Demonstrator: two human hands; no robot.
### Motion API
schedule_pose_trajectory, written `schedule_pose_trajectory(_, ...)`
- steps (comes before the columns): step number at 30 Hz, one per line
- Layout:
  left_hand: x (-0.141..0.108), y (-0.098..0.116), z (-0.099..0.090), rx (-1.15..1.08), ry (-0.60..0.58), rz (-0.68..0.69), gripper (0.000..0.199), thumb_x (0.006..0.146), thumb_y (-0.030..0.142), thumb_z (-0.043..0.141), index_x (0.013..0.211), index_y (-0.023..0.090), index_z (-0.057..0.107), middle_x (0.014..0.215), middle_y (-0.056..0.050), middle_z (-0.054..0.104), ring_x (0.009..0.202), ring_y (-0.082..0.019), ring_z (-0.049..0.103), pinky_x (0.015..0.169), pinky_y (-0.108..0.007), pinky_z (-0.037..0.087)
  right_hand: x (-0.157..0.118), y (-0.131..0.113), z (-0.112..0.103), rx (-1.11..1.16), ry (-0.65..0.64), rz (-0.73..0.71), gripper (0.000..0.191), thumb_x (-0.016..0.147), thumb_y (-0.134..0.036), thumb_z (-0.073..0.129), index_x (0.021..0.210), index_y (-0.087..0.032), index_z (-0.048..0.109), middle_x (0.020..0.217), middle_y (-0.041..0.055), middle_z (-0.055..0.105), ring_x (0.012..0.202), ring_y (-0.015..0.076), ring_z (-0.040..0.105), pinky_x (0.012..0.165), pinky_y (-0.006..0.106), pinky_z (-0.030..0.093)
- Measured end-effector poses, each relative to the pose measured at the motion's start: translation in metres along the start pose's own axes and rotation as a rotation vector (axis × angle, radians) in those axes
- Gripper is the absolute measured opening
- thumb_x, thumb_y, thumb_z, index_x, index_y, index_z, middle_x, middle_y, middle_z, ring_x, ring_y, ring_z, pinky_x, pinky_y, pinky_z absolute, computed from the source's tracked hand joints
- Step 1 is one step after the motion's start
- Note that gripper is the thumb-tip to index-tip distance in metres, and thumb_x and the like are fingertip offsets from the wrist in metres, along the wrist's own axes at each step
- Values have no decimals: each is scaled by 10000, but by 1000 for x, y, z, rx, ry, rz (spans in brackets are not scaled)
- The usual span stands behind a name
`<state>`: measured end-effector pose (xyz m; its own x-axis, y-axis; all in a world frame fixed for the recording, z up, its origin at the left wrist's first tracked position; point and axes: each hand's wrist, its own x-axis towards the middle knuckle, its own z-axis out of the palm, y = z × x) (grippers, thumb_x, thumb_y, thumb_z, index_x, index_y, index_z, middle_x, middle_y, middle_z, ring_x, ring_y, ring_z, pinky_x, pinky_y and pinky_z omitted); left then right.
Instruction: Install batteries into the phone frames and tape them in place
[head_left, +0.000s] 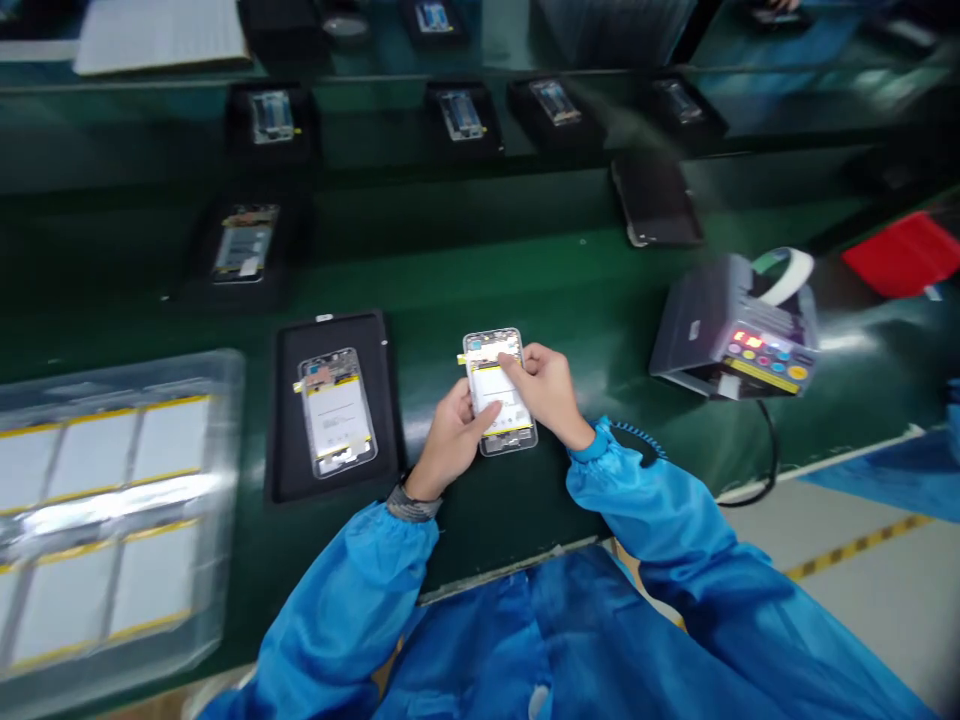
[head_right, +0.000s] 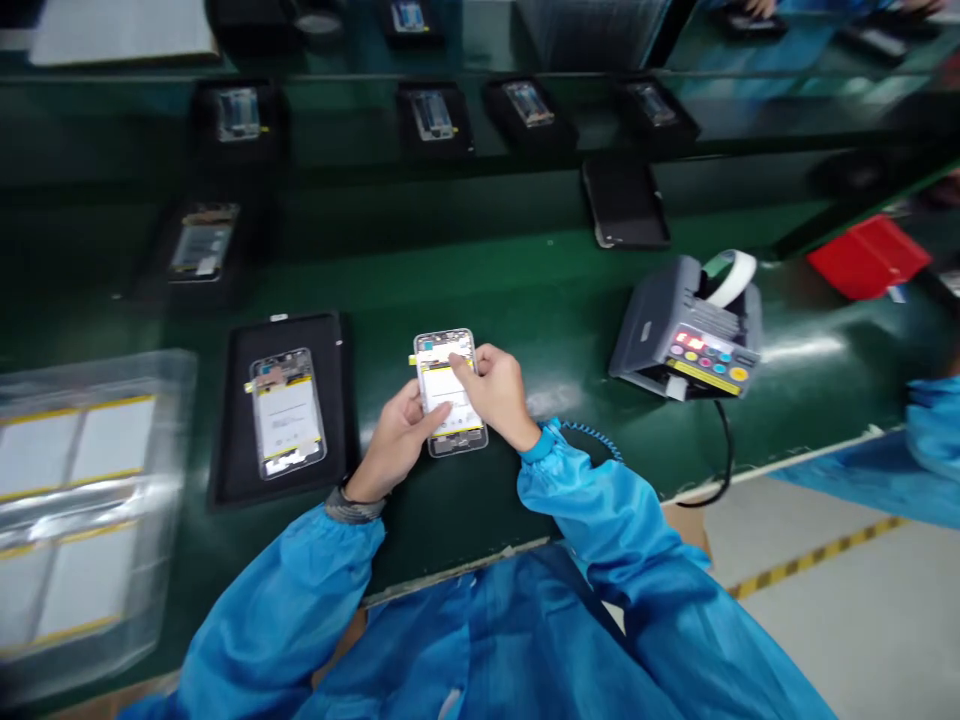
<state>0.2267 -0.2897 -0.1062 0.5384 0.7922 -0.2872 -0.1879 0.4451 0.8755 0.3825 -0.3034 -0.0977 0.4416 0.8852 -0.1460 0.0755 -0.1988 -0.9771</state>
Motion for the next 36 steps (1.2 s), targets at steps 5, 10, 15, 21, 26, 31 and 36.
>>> schedule_pose_trajectory(5, 4, -2, -3, 13, 71, 32, 611, 763, 403, 867, 1244, 154, 584, 1349, -170, 685, 1153, -294, 710, 964, -408, 598, -22, -7, -43, -37, 27, -13, 453, 848, -635, 688, 745, -205, 590, 594, 6, 652, 519, 130, 575, 517, 244, 445)
schedule_pose_trajectory(10, 4, -1, -2, 2, 97, 13, 624, 740, 412, 885, 1235, 161, 600, 1347, -159, 689, 1171, -302, 703, 990, -427, 590, -84, -17, -129, -116, 526, 24, 353, 796, -517, 768, 788, -177, 673, 494, -9, 602, 427, 127, 523, 467, 248, 409)
schedule_pose_trajectory(15, 3, 0, 0, 44, 118, 8, 649, 709, 445, 900, 1220, 161, 619, 1318, -159, 704, 1162, -311, 706, 984, -436, 592, -103, -14, -196, -111, 892, -17, 288, 729, -411, 813, 752, -151, 690, 522, 8, 620, 443, 127, 536, 467, 251, 417)
schedule_pose_trajectory(21, 3, 0, -1, 55, 117, 5, 643, 715, 447, 892, 1220, 163, 613, 1324, -163, 700, 1169, -310, 702, 986, -436, 590, -88, -11, -203, -30, 836, 53, 267, 672, -382, 823, 711, -144, 708, 532, 20, 627, 433, 131, 537, 446, 261, 419)
schedule_pose_trajectory(26, 3, -1, -1, 52, 113, 12, 634, 708, 451, 894, 1200, 168, 612, 1292, -157, 717, 1154, -309, 709, 985, -446, 590, -82, -16, -199, -69, 812, 89, 298, 645, -420, 838, 641, -165, 684, 521, 31, 628, 418, 145, 539, 424, 280, 428)
schedule_pose_trajectory(31, 4, -3, -1, 37, 118, 16, 600, 714, 424, 892, 1183, 167, 619, 1293, -154, 718, 1136, -300, 717, 981, -433, 592, -76, -13, -199, -61, 811, 80, 259, 656, -375, 828, 635, -162, 684, 509, 17, 607, 420, 139, 527, 442, 285, 439)
schedule_pose_trajectory(36, 2, -3, 0, 17, 104, 30, 590, 728, 408, 881, 1192, 166, 609, 1294, -158, 716, 1150, -301, 714, 988, -431, 590, -82, -16, -198, -71, 828, 34, 139, 682, -260, 816, 629, -186, 711, 473, -16, 519, 426, 137, 490, 469, 303, 409)
